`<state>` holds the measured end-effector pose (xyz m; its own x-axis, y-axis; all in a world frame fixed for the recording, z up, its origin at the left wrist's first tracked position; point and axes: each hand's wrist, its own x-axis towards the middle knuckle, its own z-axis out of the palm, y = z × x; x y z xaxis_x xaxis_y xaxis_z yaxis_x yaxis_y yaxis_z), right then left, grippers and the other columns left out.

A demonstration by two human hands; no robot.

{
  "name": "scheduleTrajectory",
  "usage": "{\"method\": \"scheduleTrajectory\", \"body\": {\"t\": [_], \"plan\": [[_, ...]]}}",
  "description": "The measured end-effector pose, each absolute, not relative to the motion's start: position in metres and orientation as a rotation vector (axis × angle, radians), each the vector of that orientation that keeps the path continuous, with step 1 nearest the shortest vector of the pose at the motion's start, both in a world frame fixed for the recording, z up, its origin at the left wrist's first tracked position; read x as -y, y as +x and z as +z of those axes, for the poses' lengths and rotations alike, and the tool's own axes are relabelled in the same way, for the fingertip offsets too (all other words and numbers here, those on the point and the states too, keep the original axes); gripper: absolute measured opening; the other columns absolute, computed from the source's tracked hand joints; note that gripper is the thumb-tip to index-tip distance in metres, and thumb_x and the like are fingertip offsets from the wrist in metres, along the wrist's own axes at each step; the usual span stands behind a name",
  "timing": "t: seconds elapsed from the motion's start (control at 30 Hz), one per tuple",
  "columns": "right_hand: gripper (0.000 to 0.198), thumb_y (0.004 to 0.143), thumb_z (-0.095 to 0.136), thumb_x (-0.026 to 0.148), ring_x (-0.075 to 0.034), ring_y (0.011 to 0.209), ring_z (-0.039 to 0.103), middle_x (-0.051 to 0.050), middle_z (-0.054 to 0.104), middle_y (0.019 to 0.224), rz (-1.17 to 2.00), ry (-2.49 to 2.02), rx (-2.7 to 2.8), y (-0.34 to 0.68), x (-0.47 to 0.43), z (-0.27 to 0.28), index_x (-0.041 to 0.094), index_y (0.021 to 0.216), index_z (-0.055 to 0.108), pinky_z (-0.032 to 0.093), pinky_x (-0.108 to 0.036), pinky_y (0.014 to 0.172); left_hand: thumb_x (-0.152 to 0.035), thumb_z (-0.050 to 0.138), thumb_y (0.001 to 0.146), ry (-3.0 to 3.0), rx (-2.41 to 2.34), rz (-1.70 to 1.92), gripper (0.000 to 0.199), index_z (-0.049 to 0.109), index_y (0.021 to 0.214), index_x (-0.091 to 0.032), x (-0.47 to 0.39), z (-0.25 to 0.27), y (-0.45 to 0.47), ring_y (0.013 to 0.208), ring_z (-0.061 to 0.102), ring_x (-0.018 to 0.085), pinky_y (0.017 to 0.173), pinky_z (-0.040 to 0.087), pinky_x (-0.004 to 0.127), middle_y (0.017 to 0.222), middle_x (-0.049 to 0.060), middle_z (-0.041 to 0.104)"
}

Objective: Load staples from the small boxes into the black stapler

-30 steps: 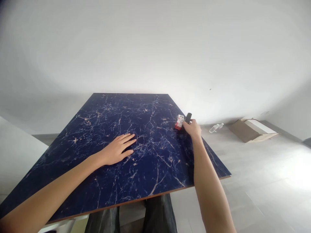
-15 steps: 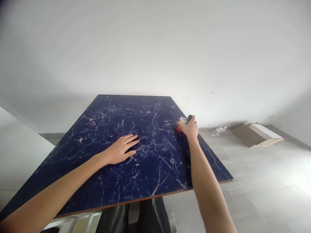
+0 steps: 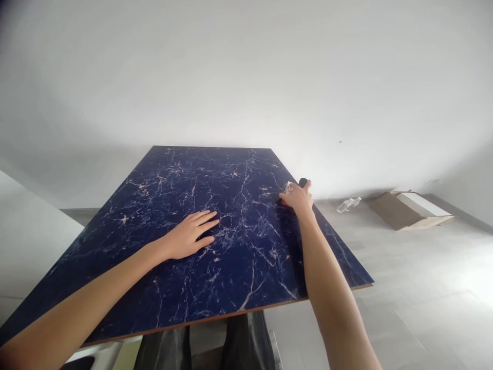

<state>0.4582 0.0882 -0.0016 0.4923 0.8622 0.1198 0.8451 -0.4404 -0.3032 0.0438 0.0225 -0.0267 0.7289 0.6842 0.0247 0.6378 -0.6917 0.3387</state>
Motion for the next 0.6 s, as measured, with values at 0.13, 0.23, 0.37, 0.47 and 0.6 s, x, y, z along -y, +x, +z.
{"method": "scheduleTrajectory", "body": {"t": [0.13,0.23,0.37,0.47,0.6], "plan": [[0.065,0.077,0.067,0.052,-0.036,0.106,0.065,-0.018,0.030,0.155,0.064,-2.429,1.412,0.4582,-0.0913,-0.0031,0.029,0.138,0.061,0.047,-0.051,0.093,-0.065,0.028,0.103,2.607,-1.038,0.182,0.064,0.027,0.161,-0.037,-0.0218,-0.0244,0.0441,0.157,0.013,0.032,0.126,0.014,0.058,0.170,-0.003,0.015],[0.066,0.077,0.066,0.049,-0.036,0.110,0.061,-0.017,0.041,0.147,0.053,-2.398,1.443,0.4601,-0.0914,-0.0054,0.028,0.139,0.061,0.048,-0.049,0.093,-0.065,0.028,0.103,2.603,-1.042,0.183,0.064,0.027,0.161,-0.037,-0.0212,-0.0236,0.0441,0.157,0.014,0.032,0.126,0.014,0.058,0.170,-0.003,0.016],[0.065,0.078,0.066,0.049,-0.034,0.108,0.061,-0.016,0.042,0.146,0.030,-2.373,1.461,0.4629,-0.0885,-0.0075,0.030,0.140,0.061,0.046,-0.049,0.096,-0.065,0.028,0.103,2.615,-1.042,0.199,0.064,0.028,0.160,-0.037,-0.0207,-0.0237,0.0445,0.157,0.015,0.032,0.127,0.015,0.057,0.170,-0.003,0.017],[0.063,0.078,0.065,0.050,-0.032,0.101,0.063,-0.015,0.037,0.151,0.016,-2.354,1.438,0.4627,-0.0854,-0.0087,0.031,0.138,0.062,0.047,-0.048,0.096,-0.065,0.027,0.103,2.619,-1.051,0.187,0.064,0.028,0.160,-0.037,-0.0209,-0.0241,0.0446,0.157,0.015,0.032,0.127,0.015,0.056,0.170,-0.003,0.017],[0.061,0.077,0.066,0.047,-0.032,0.101,0.064,-0.014,0.032,0.155,0.004,-2.331,1.452,0.4618,-0.0829,-0.0095,0.031,0.136,0.064,0.047,-0.047,0.096,-0.064,0.028,0.103,2.626,-1.031,0.212,0.063,0.028,0.160,-0.038,-0.0219,-0.0260,0.0439,0.157,0.016,0.032,0.127,0.015,0.056,0.170,-0.003,0.018]]}}
